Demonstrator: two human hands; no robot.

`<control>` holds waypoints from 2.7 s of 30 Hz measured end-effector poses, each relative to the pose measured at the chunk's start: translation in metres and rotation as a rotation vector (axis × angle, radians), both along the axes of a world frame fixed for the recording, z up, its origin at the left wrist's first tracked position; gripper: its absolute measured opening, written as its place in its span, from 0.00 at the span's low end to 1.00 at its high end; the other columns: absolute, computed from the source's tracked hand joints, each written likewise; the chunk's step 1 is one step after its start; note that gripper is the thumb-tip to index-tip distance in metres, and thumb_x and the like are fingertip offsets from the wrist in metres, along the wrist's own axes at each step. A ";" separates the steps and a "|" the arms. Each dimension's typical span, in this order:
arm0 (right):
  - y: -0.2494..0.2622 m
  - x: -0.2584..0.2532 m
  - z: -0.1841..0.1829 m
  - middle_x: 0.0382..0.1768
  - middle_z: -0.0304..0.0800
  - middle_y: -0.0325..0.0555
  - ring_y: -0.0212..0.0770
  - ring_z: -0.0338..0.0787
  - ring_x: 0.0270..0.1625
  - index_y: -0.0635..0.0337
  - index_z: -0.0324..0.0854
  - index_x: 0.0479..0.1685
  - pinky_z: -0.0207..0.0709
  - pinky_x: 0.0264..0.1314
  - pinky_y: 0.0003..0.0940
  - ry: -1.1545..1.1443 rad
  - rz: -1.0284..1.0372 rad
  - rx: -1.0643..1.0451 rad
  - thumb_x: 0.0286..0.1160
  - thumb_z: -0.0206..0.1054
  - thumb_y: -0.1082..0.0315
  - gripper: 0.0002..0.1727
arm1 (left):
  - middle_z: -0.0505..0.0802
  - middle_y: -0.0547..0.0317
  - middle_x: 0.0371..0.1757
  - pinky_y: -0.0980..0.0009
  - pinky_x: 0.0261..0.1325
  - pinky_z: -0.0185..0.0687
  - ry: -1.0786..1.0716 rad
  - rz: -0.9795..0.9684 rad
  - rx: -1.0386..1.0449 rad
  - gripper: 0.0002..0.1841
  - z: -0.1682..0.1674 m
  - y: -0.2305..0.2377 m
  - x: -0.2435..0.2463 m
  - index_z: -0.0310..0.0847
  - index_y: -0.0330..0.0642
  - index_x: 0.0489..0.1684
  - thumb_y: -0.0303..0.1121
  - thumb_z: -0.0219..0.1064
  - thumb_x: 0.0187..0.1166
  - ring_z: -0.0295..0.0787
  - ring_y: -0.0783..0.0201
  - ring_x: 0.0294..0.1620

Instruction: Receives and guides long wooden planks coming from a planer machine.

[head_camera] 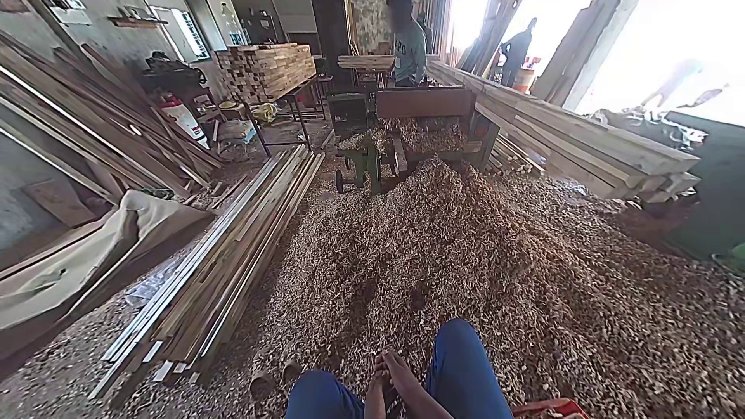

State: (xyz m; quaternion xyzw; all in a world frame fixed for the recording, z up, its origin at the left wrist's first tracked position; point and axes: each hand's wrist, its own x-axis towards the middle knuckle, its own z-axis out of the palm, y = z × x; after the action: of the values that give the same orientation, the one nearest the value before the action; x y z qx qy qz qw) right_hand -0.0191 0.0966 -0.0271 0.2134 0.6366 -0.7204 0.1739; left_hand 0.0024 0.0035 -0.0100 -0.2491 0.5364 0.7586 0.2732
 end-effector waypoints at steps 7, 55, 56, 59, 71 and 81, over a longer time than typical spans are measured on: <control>0.000 -0.002 0.001 0.48 0.88 0.47 0.33 0.83 0.47 0.65 0.80 0.60 0.74 0.49 0.30 0.000 -0.003 0.012 0.98 0.40 0.57 0.25 | 0.85 0.44 0.64 0.55 0.63 0.80 -0.017 0.041 -0.016 0.22 0.000 -0.001 -0.002 0.69 0.34 0.75 0.39 0.43 0.94 0.84 0.56 0.61; -0.001 0.001 0.008 0.46 0.87 0.46 0.32 0.82 0.45 0.65 0.80 0.59 0.73 0.49 0.29 0.023 -0.011 0.013 0.98 0.41 0.58 0.24 | 0.83 0.40 0.70 0.52 0.66 0.77 -0.039 0.040 -0.010 0.24 0.003 0.000 -0.002 0.67 0.33 0.78 0.40 0.39 0.95 0.82 0.53 0.66; -0.001 0.001 0.008 0.46 0.87 0.45 0.31 0.82 0.44 0.65 0.80 0.59 0.72 0.48 0.28 0.030 -0.007 0.020 0.98 0.41 0.58 0.24 | 0.83 0.41 0.70 0.52 0.66 0.77 -0.035 0.040 -0.008 0.24 0.002 0.000 -0.002 0.67 0.34 0.78 0.40 0.40 0.95 0.82 0.53 0.67; -0.001 0.001 0.007 0.45 0.87 0.44 0.30 0.81 0.43 0.65 0.81 0.58 0.71 0.47 0.28 0.037 -0.001 0.025 0.98 0.40 0.58 0.24 | 0.84 0.42 0.68 0.53 0.64 0.78 -0.044 0.046 -0.009 0.23 0.003 0.000 -0.002 0.69 0.34 0.76 0.40 0.41 0.94 0.83 0.55 0.64; -0.001 0.001 0.005 0.47 0.87 0.46 0.32 0.81 0.45 0.65 0.80 0.60 0.72 0.49 0.30 0.022 -0.003 0.029 0.98 0.40 0.57 0.24 | 0.84 0.43 0.69 0.52 0.65 0.78 -0.036 0.035 -0.008 0.23 0.003 0.001 -0.002 0.68 0.35 0.77 0.40 0.42 0.94 0.83 0.54 0.64; -0.002 0.001 0.007 0.47 0.87 0.45 0.31 0.81 0.45 0.66 0.80 0.58 0.71 0.48 0.29 0.023 -0.009 0.027 0.98 0.41 0.58 0.24 | 0.85 0.44 0.66 0.54 0.64 0.78 -0.036 0.019 -0.029 0.24 0.004 0.001 -0.001 0.71 0.33 0.73 0.41 0.40 0.95 0.83 0.56 0.61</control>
State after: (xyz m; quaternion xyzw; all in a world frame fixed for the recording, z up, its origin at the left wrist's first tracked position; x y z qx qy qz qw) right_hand -0.0184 0.0950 -0.0199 0.2100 0.6472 -0.7150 0.1605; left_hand 0.0014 0.0044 -0.0057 -0.2718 0.5399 0.7489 0.2717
